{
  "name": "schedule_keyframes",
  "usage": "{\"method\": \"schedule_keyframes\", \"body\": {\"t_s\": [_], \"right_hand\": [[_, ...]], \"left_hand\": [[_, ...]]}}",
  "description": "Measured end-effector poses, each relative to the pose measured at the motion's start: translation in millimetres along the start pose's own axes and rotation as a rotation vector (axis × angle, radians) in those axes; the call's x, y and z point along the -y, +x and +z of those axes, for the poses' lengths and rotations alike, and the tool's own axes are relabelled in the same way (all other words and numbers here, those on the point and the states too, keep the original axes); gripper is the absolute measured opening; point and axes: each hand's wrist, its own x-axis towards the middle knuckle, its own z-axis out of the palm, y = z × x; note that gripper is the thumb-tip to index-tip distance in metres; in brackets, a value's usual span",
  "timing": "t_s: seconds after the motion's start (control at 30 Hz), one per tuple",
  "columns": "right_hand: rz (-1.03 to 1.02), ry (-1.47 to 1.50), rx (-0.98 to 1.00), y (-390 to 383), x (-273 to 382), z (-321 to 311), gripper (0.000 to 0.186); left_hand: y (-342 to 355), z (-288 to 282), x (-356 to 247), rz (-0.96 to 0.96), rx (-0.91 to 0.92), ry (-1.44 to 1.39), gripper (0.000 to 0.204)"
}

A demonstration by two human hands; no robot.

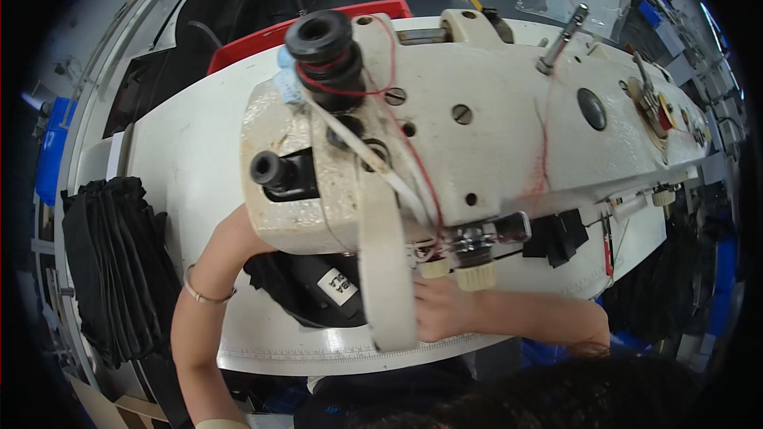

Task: Sewing black fabric bags using an industrial sewing machine.

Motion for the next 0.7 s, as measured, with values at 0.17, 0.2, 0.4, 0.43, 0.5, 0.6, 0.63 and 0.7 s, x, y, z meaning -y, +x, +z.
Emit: {"method": "schedule_keyframes", "body": {"t_s": [0.17,0.2,0.4,0.43,0.5,0.6,0.63,0.7], "right_hand": [[-0.055,0.044,0.046,2.1,11.2,-12.1,0.019],[0.0,0.15,0.004,-1.1,8.6,-23.0,0.022],[0.636,-1.051,0.2,-58.1,-105.7,-98.4,0.023],[0.806,-0.992,0.242,-71.1,-131.4,-100.8,0.022],[1.06,-0.843,0.29,-91.1,-173.7,-94.3,0.02],[1.269,-0.597,0.149,-108.6,-204.7,-82.2,0.016],[1.316,-0.475,0.027,-109.8,-204.9,-80.9,0.015],[1.387,-0.141,-0.281,-104.8,-195.6,-84.9,0.013]], "left_hand": [[-6.2,-17.4,-16.1,-0.114,0.104,-0.17,0.039],[-4.8,-25.8,-21.3,-0.287,0.175,-0.366,0.044],[-20.0,-55.0,-75.2,-0.288,-0.159,-0.25,0.027],[-26.4,-52.3,-86.4,-0.109,-0.252,-0.139,0.019],[-32.6,-42.6,-107.2,-0.043,-0.188,-0.084,0.02],[-27.0,-26.2,-136.1,0.146,-0.007,-0.243,0.024],[-15.5,-19.5,-144.1,0.217,0.031,-0.275,0.029],[11.2,-2.3,-158.3,0.215,0.214,-0.272,0.047]]}}
